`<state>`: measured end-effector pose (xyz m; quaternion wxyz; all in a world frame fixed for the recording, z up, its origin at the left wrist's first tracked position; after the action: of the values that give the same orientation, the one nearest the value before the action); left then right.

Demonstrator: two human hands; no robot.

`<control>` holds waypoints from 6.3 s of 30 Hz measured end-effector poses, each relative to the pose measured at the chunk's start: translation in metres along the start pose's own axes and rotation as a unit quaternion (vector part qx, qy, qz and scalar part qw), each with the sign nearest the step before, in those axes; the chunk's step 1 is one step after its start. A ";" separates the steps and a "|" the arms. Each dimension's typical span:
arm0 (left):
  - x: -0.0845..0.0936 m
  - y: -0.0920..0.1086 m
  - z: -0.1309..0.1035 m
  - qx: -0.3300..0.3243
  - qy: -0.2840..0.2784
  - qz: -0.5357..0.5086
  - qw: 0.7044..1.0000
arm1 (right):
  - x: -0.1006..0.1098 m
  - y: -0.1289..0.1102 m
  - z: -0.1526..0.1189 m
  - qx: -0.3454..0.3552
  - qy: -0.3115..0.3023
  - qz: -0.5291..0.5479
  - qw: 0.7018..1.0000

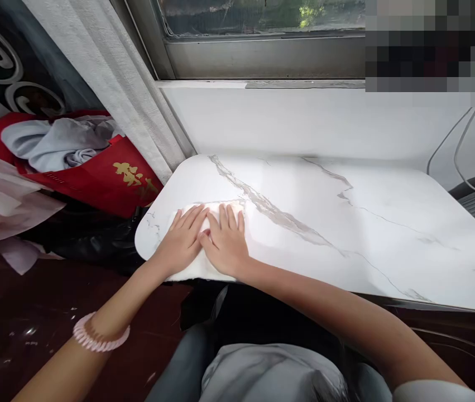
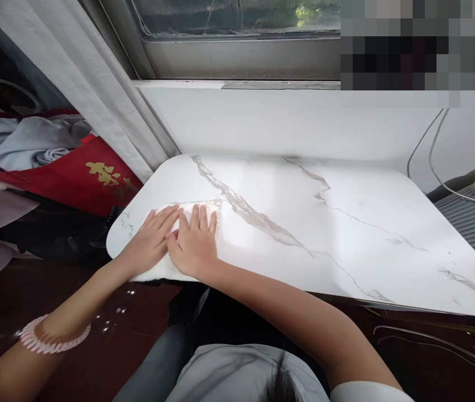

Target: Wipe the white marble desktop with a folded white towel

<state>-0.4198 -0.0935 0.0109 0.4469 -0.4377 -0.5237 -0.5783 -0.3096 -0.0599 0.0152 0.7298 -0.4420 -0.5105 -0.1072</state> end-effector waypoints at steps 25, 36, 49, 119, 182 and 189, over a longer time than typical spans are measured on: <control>0.013 -0.115 0.173 0.014 0.012 -0.036 0.999 | -0.007 0.027 0.187 -0.013 0.089 -0.085 0.992; 0.008 -0.128 0.234 0.024 0.040 0.007 0.999 | 0.004 0.058 0.244 0.010 0.099 -0.099 0.990; -0.004 -0.060 0.168 0.018 0.000 0.037 0.999 | 0.013 0.056 0.149 0.014 0.116 -0.143 0.983; -0.059 0.237 0.087 -0.051 0.006 -0.085 0.995 | 0.118 0.173 -0.101 -0.124 0.068 -0.211 0.967; -0.092 0.404 0.126 -0.199 -0.035 -0.026 0.979 | 0.202 0.295 -0.211 -0.229 0.183 -0.228 0.928; -0.093 0.420 0.099 -0.240 -0.041 -0.015 0.970 | 0.198 0.284 -0.244 -0.272 0.162 -0.226 0.921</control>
<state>0.0138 -0.0108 0.0173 0.2982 -0.5472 -0.3944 -0.6753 0.1119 -0.0186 0.0079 0.6105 -0.4731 -0.4228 -0.4740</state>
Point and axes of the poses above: each hand's wrist, its own z-axis towards the middle knuckle, its own x-axis out of the back of the hand, y = z × x, the point moved 6 cm from there along z, towards the middle knuckle, and after that the axes turned 4 degrees about -z, right-handed, at the moved point
